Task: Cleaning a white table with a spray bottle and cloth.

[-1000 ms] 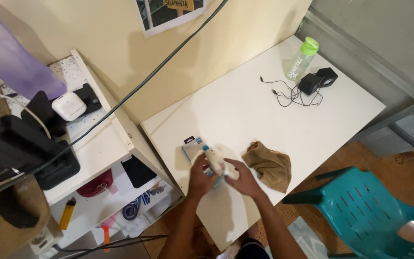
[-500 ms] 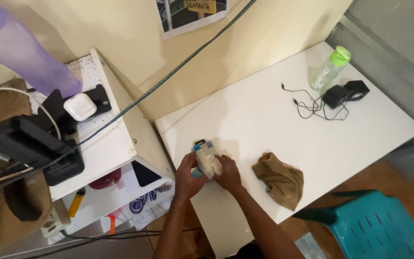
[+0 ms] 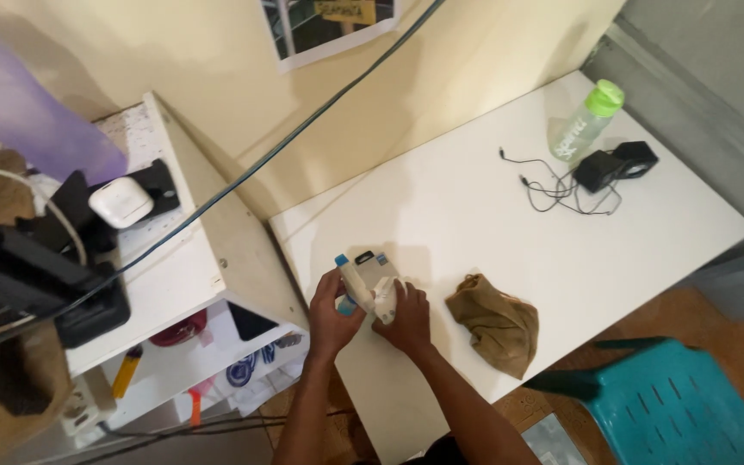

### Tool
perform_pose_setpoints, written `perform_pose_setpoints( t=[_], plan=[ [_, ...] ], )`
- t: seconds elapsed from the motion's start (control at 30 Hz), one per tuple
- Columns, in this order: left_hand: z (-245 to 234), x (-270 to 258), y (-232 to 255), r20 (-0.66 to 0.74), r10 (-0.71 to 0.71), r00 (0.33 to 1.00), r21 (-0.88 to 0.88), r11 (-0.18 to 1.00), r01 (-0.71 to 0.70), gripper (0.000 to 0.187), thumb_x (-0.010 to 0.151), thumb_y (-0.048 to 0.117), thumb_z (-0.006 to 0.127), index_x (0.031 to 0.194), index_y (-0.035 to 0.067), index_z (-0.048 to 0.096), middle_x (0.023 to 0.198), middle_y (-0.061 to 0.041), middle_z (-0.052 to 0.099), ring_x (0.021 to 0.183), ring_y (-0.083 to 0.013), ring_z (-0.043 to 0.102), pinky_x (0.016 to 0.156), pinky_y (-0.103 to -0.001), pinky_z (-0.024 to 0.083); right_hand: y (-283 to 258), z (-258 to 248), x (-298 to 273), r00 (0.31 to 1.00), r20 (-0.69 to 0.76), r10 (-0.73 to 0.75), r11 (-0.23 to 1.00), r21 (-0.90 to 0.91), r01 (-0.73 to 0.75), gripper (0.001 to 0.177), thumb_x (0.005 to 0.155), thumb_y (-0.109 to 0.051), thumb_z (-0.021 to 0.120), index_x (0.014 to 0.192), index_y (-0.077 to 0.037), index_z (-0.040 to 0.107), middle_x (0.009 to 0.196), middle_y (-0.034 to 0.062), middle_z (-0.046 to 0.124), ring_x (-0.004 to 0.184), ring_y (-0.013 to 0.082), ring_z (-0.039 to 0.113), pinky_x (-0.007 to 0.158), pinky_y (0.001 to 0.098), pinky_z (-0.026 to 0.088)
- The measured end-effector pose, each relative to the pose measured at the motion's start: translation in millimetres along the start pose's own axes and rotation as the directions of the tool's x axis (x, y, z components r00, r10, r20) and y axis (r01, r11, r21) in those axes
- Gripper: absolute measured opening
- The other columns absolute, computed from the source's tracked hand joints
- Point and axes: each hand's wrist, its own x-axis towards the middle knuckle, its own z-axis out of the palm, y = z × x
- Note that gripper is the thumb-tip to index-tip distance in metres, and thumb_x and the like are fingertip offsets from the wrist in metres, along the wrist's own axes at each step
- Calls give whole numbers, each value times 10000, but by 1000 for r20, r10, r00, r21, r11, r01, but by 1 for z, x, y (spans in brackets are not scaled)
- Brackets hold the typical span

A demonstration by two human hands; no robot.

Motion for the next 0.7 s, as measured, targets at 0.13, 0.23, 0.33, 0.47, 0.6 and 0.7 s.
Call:
perform_pose_setpoints(
  t=[0.13, 0.23, 0.33, 0.47, 0.6, 0.7],
  plan=[
    [15, 1, 5, -2, -12, 1000, -24, 1000, 12, 636, 772, 206, 877, 1319, 40, 597, 1191, -120, 693, 1036, -251, 732, 906, -379, 587, 24, -25, -1, 997, -78, 18, 999, -39, -21, 1078, 549, -347, 915, 1434, 19, 421, 1339, 264, 506, 1164, 434, 491, 984, 538, 439],
    [32, 4, 2, -3, 16, 1000, -103, 995, -17, 638, 763, 164, 880, 1312, 28, 586, 1149, -119, 710, 1042, -242, 733, 900, -375, 584, 43, -48, 4, 985, -169, 42, 998, -40, -50, 1042, 568, -357, 900, 1429, 3, 437, 1310, 229, 535, 1156, 412, 508, 980, 552, 435],
    [51, 8, -1, 28, 24, 999, -156, 988, -20, 576, 781, 130, 861, 1289, 33, 607, 1127, -119, 720, 1033, -233, 748, 916, -367, 595, 64, -72, 13, 971, -204, 126, 992, 38, -121, 1042, 594, -337, 884, 1452, 31, 420, 1308, 251, 532, 1185, 454, 493, 989, 575, 438],
    [72, 14, 2, 46, 37, 998, -205, 978, -26, 611, 802, 127, 858, 1337, 33, 578, 1147, -121, 710, 1052, -237, 736, 932, -375, 590, 86, -107, 17, 951, -264, 161, 987, 23, -161, 1020, 602, -319, 886, 1453, 20, 438, 1287, 229, 553, 1139, 449, 495, 998, 567, 421],
    [89, 22, 3, 57, 35, 998, -162, 986, -25, 620, 804, 136, 862, 1339, 22, 571, 1219, -131, 680, 1069, -242, 733, 920, -385, 602, 108, -136, 29, 909, -278, 311, 950, 110, -292, 1010, 590, -321, 903, 1444, -8, 463, 1274, 188, 572, 1162, 424, 493, 1004, 538, 419],
    [103, 26, -9, 56, 95, 994, -191, 978, -83, 660, 803, 129, 855, 1369, 6, 537, 1240, -147, 662, 1117, -250, 719, 948, -394, 601, 145, -142, 43, 906, -399, 144, 988, 10, -153, 978, 600, -321, 897, 1437, -24, 488, 1311, 167, 579, 1170, 410, 504, 1032, 543, 406]
  ],
)
